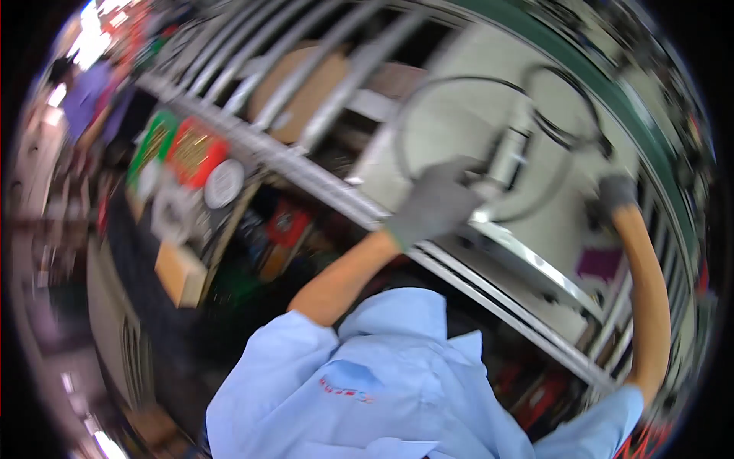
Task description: Assemble electronic components including a fan, circuit board, and wiring onto a chassis using an air screwdriver.
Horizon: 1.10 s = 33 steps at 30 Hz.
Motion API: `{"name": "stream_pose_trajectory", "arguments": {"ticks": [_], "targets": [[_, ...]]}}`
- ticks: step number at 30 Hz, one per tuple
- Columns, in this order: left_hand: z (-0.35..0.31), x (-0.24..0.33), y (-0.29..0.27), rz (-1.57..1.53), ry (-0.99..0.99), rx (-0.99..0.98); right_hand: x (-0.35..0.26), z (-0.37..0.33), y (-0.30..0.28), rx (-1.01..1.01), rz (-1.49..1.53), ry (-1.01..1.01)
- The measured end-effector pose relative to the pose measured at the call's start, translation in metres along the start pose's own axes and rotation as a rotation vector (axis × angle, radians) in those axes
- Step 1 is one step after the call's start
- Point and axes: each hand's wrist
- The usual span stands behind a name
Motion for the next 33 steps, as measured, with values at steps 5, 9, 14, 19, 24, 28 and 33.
{"name": "stream_pose_trajectory", "arguments": {"ticks": [5,9,14,19,24,28,33], "targets": [[-0.038,-0.009,-0.022,0.187,0.047,0.144,-0.013,-0.052,-0.027,0.429,0.406,-0.099],[-0.094,-0.051,-0.074,0.311,-0.122,0.416,-0.051,-0.124,-0.039,0.793,0.457,-0.185],[-0.187,-0.107,-0.191,0.861,-0.201,0.793,-0.126,-0.190,-0.028,0.669,0.894,-0.457],[-0.283,-0.117,-0.294,1.464,-0.505,0.747,-0.146,-0.169,-0.008,0.894,0.737,-0.231],[-0.349,-0.133,-0.337,1.519,-0.663,0.472,-0.142,-0.170,-0.020,0.923,0.860,-0.321],[-0.372,-0.142,-0.342,0.955,-0.760,0.494,-0.139,-0.219,-0.066,1.008,1.008,-0.503],[-0.378,-0.138,-0.338,0.989,-0.692,0.520,-0.141,-0.314,-0.128,0.855,1.022,-1.154]]}}
Point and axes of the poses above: each hand's wrist, its own z-axis towards the middle knuckle, its own y-axis out of the palm, x = y × z, and after that the axes turned 10 degrees about z, right-handed
